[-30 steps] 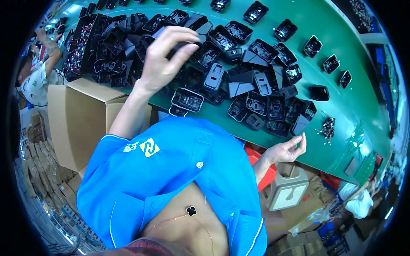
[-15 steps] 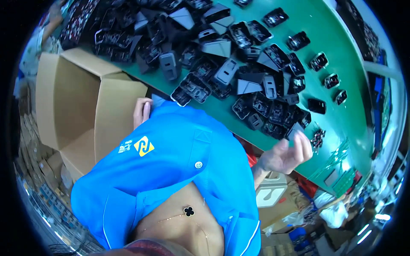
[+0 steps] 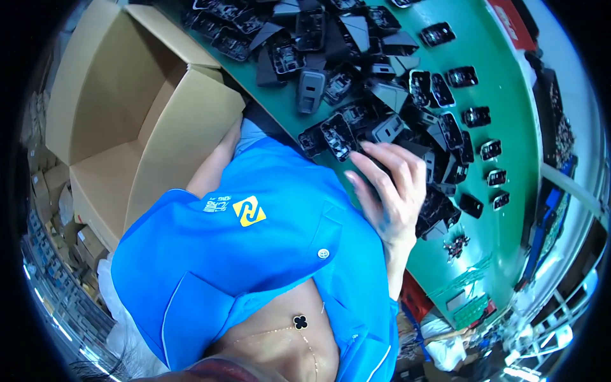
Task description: The person assembles electronic devices by inserting small wired components into plastic casing parts, snapping the housings together, and placing the assembled units in a line on the table, while also retrieving more parts from a cardboard box.
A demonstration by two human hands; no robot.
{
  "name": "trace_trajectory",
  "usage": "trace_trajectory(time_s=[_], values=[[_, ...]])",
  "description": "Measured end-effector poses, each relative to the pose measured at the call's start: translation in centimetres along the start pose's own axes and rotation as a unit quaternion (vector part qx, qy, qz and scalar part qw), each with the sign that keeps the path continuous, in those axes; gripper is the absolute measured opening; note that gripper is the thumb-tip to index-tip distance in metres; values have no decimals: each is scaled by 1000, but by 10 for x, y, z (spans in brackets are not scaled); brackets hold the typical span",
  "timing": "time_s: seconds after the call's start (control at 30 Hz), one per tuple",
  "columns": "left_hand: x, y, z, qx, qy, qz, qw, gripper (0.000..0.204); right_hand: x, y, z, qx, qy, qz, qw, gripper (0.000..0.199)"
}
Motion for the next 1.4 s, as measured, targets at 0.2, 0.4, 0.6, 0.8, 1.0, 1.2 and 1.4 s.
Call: trace_trajectory(time_s=[0.2, 0.4, 0.6, 0.8, 1.0, 1.2, 1.4], values=[[-47, 36, -15, 30, 4, 46, 998, 51, -50, 23, 7, 56, -27, 152, 986, 36], [-83, 68, -44, 51, 19, 79, 995, 55, -108, 3, 1, 151, -66, 254, 953, 34], [-97, 45, -103, -110, 46, 96, 988, 45, -106, -2, -19, 135, -181, 188, 956, 29], [-77, -8, -158, -186, 190, 221, 938, 45, -86, -4, -21, 116, -25, 84, 989, 25], [-35, -88, -238, -283, 245, 382, 845, 38, 27, 17, -77, 23, -171, -76, 982, 23], [-40, -117, -324, -462, 26, 232, 855, 39, 45, -2, -172, -103, -406, 15, 908, 17], [-96, -135, -339, -611, 75, 201, 762, 43, 35, 3, -188, -98, -449, 67, 885, 14]])
Point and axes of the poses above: each hand's wrist, its own y-axis towards the middle knuckle, its own x-axis out of the back of the hand, z = x × y, the point moved 8 cm from there along y, towards the middle knuckle, and after that the axes turned 11 degrees about x, right-handed, at the moved point
